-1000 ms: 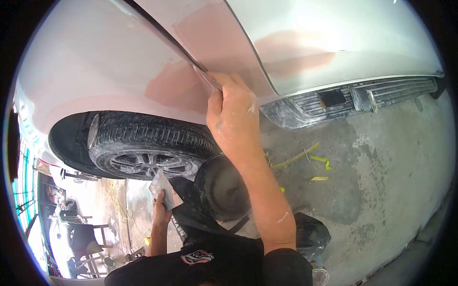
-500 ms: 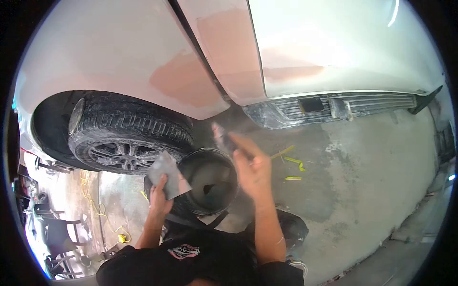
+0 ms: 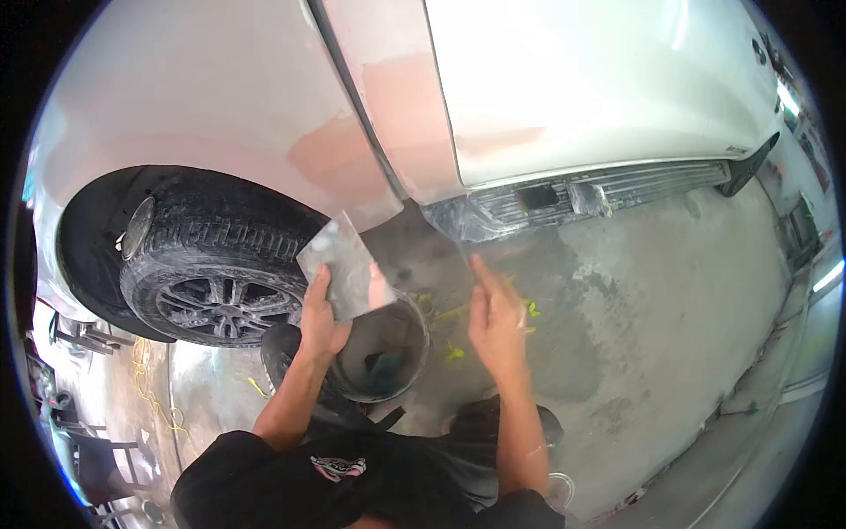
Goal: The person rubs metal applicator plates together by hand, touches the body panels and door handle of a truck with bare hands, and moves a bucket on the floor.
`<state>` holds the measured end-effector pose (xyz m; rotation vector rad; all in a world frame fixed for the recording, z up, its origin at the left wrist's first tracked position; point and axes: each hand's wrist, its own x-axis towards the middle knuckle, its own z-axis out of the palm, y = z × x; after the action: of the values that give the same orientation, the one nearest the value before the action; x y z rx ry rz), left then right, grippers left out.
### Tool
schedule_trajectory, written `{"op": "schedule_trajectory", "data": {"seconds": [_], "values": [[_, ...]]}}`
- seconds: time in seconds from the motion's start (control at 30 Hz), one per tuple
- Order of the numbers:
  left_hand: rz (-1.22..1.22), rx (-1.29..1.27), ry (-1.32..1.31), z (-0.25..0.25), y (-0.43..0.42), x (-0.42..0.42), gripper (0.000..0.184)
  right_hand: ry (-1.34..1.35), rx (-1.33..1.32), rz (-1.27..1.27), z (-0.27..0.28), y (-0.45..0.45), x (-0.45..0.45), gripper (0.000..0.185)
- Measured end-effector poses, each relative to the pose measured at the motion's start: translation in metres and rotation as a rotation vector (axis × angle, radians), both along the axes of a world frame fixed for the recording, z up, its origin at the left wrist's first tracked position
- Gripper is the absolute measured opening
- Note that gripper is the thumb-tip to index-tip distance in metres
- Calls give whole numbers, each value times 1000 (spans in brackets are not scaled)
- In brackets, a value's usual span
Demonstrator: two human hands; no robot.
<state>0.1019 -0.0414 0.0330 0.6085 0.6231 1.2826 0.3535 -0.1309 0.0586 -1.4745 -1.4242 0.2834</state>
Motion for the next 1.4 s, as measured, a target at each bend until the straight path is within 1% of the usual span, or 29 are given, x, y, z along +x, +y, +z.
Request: {"op": "schedule_trajectory", "data": {"seconds": [0.07, 0.1, 0.2, 0.27, 0.33, 0.37, 0.47, 0.57, 0.67, 0.77, 0.87, 0.97, 1.07, 1.17, 1.27, 1.37, 1.4], "values": [[-6, 28, 25, 6, 2, 12, 42, 69, -7, -50, 13, -2, 2, 39], [-34, 88, 43, 3, 7, 16, 42, 70, 7, -56, 11, -4, 1, 40], [-58, 60, 51, -6, 6, 27, 40, 81, 27, -92, -7, -24, -1, 40], [-57, 12, 131, -20, 1, 38, 34, 95, 23, -130, -21, -36, 2, 40], [-72, -99, 204, -37, -8, 47, 28, 23, 14, -156, -24, -47, 5, 41], [-93, -106, 241, -48, -13, 49, 28, -6, 8, -168, -25, -52, 5, 41], [-190, -121, 315, -60, -33, 63, 29, -30, -25, -207, -29, -60, 9, 44], [-206, -131, 357, -94, -39, 65, 30, -97, -57, -277, -24, -66, 12, 47], [-171, -115, 417, -101, -41, 66, 31, -90, -45, -298, -22, -69, 15, 46], [-121, -179, 376, -72, -41, 78, 32, -2, -41, -281, -18, -73, 17, 43], [-113, -197, 90, -57, -29, 90, 31, 221, -151, -159, -27, -79, 22, 32], [-154, 39, 45, -39, -17, 109, 30, 638, -419, 207, -20, -82, 26, 26], [-329, 26, -22, -13, -21, 120, 28, 754, -200, 295, -24, -77, 10, 24], [-503, -21, 13, -2, -26, 123, 36, 585, -93, 252, -34, -71, 9, 27], [-504, 36, 32, -14, -25, 120, 25, 756, -196, 299, -11, -73, 12, 31], [-542, 38, 0, -16, -23, 118, 24, 858, -233, 261, -18, -76, 15, 32], [-538, 27, 18, -13, -26, 116, 23, 880, -196, 219, -18, -77, 15, 29]]}}
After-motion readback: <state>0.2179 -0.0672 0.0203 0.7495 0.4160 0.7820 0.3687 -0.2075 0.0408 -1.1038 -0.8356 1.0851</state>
